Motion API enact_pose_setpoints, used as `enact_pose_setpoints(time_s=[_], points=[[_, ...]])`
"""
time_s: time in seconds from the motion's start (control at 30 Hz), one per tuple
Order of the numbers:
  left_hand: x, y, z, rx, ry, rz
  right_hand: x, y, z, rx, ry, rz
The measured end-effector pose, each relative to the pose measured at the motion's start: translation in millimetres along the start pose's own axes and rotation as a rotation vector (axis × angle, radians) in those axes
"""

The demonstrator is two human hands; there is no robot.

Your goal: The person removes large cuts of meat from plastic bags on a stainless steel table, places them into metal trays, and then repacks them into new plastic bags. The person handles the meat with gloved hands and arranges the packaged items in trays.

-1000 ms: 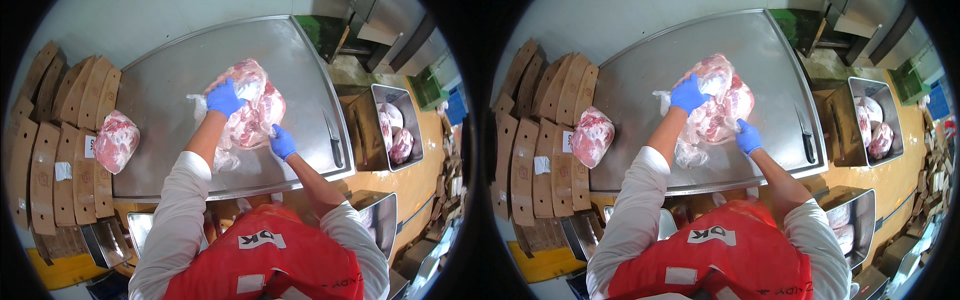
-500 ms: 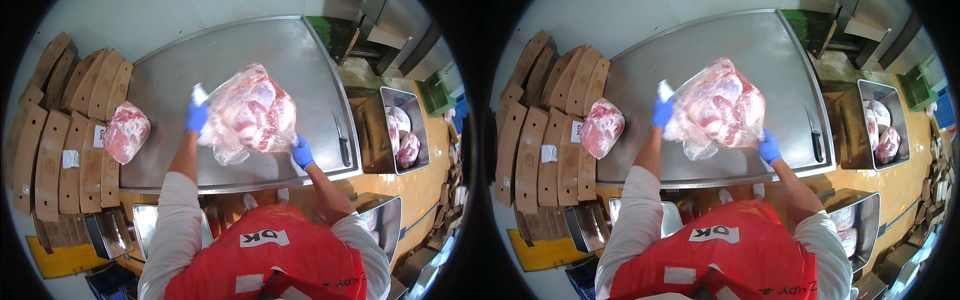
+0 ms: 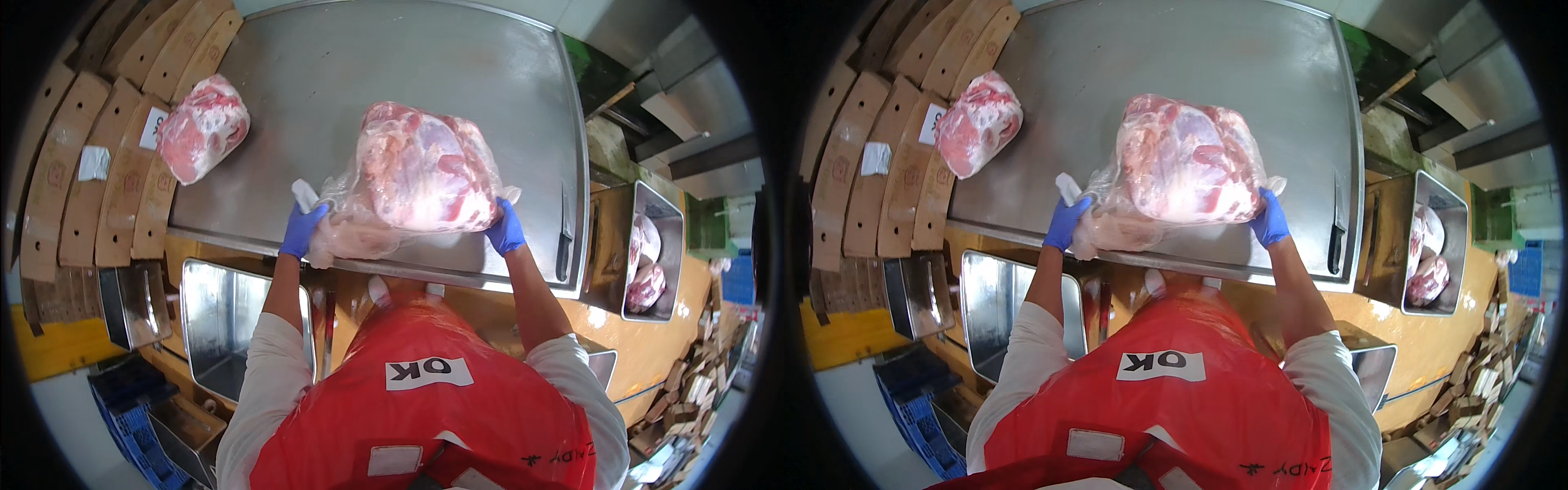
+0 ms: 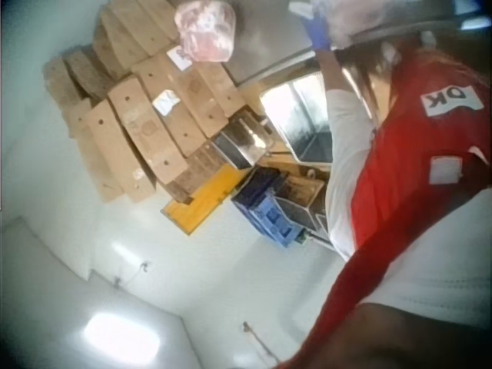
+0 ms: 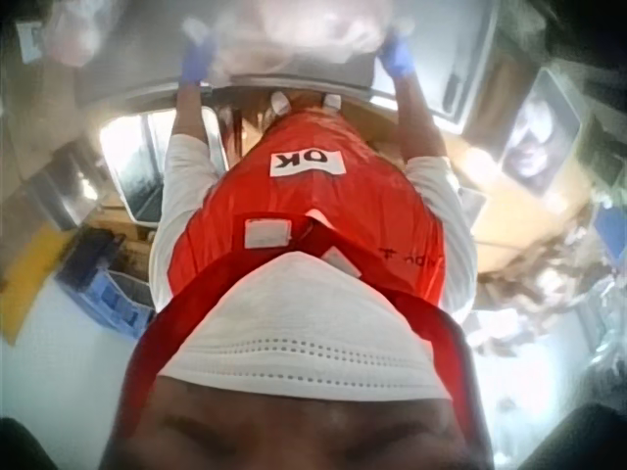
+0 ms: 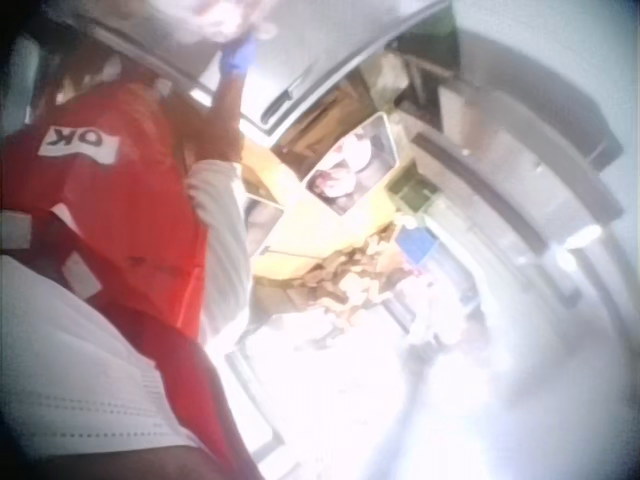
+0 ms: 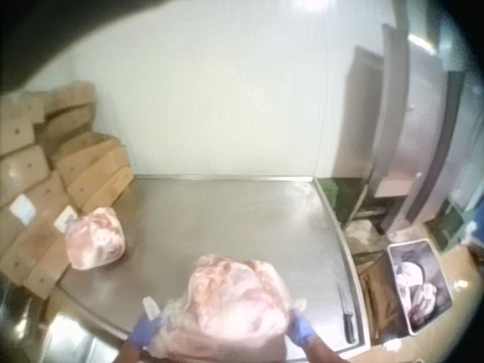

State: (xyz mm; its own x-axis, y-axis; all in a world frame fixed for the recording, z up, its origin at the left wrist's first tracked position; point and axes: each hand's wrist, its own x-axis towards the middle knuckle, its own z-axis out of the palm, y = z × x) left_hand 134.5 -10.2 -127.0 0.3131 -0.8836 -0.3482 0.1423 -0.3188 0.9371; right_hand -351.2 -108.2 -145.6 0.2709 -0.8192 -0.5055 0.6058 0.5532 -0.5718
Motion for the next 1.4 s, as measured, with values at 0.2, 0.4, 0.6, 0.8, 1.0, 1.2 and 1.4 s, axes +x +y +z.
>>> enact_pose_setpoints(time_s=[0.2, 0.4, 0.6, 0.8, 1.0, 1.2, 1.4], points=[[-30, 19, 85, -0.035, -0.426, -0.026, 56, -21, 13, 0.133, -0.019, 0.055], [-17, 10, 102, 0.253, -0.416, -0.165, 56, 0, 9, 0.002, 0.059, 0.074], [-53, 0, 58, 0.072, -0.355, -0.157, -3, 61, 11, -0.067, 0.02, 0.159], [-141, 59, 35, -0.227, -0.383, -0.306, -84, 40, 37, -0.06, -0.112, 0.315], [-83, 122, 33, -0.46, -0.304, -0.212, -66, -40, 140, 0.129, -0.07, 0.267], [-46, 153, 74, -0.381, -0.247, -0.076, 25, -24, 92, -0.098, 0.044, 0.04], [-144, 91, -9, -0.154, -0.075, -0.232, -59, 12, 17, -0.594, 0.151, -0.03]])
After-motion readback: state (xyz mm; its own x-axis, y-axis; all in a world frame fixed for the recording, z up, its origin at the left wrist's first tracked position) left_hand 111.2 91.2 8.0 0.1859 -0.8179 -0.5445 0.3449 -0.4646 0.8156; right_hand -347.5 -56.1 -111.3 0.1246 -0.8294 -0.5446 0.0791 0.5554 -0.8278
